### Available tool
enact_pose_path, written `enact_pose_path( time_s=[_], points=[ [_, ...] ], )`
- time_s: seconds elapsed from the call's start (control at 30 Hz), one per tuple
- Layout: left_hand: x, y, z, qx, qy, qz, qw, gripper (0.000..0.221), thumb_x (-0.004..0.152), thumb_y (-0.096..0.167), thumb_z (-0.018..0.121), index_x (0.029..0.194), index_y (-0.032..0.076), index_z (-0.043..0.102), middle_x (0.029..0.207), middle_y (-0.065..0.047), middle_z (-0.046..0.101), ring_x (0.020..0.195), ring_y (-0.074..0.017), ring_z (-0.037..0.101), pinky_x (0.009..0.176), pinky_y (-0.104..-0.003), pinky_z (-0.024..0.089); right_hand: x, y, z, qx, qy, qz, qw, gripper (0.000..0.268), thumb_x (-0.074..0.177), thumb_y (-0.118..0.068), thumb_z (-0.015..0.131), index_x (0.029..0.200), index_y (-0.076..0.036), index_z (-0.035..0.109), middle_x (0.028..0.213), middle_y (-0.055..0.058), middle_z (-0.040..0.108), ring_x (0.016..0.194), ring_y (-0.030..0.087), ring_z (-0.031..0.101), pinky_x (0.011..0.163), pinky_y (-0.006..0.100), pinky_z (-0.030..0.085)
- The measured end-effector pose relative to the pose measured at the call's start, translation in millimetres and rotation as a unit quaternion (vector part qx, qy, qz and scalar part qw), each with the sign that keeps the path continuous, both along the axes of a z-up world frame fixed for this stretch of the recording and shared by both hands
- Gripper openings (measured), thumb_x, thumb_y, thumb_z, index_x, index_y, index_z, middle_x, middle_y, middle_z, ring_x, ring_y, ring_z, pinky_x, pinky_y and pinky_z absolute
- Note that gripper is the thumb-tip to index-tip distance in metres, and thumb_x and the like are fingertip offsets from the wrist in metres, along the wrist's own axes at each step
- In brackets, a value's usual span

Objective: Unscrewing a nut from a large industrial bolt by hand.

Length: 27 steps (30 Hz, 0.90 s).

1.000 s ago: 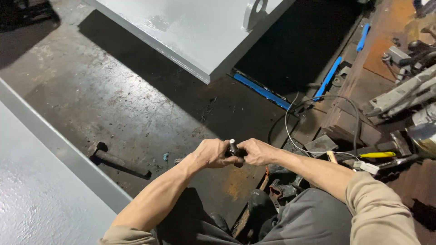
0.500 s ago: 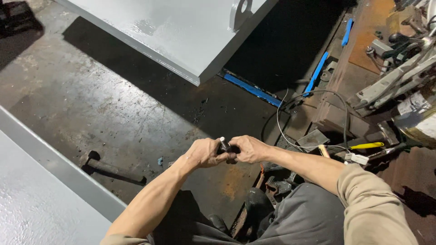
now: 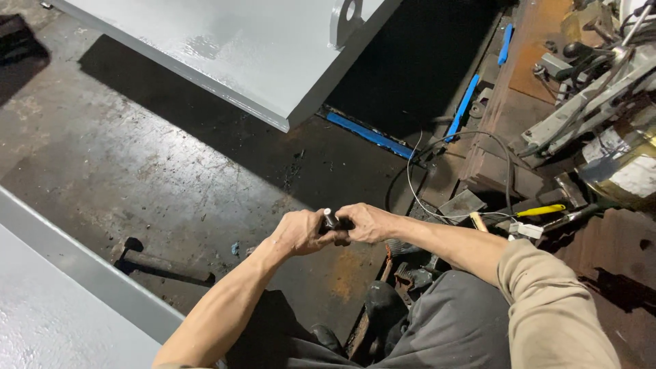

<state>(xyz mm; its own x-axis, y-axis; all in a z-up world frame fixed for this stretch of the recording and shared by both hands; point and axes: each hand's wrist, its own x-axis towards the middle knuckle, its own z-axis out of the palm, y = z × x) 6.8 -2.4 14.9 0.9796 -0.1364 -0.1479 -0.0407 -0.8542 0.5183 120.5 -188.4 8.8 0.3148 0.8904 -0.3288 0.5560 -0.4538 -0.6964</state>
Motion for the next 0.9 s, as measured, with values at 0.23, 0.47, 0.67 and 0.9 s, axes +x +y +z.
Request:
enact_pose_path(
  time_s=[0.23,0.47,0.67,0.9],
  points=[
    [-1.7,-0.7,-15.6,0.013,-0.002,-0.009,1.0,0.046,0.09,0.05,0.067,0.101,0.006,0.066,0.077,-0.02,0.072,0.075,-0.0401,0.071,0.066,-0.049,0.055,1.1,-2.4,-6.4,-0.069,0.102,-0.04,0.992,0.034,0.091,-0.038,0.074,0.102,-0.006,0.075,0.085,0.007,0.077,0.08,0.018,0.07,0.076,0.036,0.055],
    [-1.7,-2.4,0.6,-0.027,0.013,0.011,0.999,0.049,0.087,0.054,0.07,0.105,0.008,0.067,0.078,-0.019,0.072,0.075,-0.0399,0.071,0.065,-0.048,0.055,-0.6,-2.4,3.0,0.036,0.08,-0.016,0.996,0.029,0.084,-0.027,0.073,0.101,-0.003,0.074,0.082,0.007,0.077,0.074,0.015,0.071,0.07,0.034,0.057],
    [-1.1,-2.5,-14.1,0.018,-0.004,-0.016,1.0,0.047,0.09,0.051,0.067,0.109,0.008,0.066,0.077,-0.02,0.072,0.073,-0.04,0.071,0.063,-0.049,0.055,9.1,-5.8,-32.4,-0.049,0.033,0.011,0.998,0.03,0.083,-0.01,0.058,0.109,-0.003,0.071,0.083,0.012,0.073,0.072,0.023,0.065,0.069,0.04,0.054],
    [-2.6,-1.5,1.7,-0.061,0.001,0.008,0.998,0.048,0.086,0.051,0.069,0.108,0.008,0.067,0.078,-0.019,0.073,0.074,-0.0401,0.071,0.064,-0.048,0.055,1.2,-0.2,-6.8,0.07,-0.052,0.009,0.996,0.039,0.077,-0.023,0.078,0.108,-0.001,0.07,0.096,0.017,0.073,0.085,0.027,0.068,0.075,0.042,0.055]
  ],
)
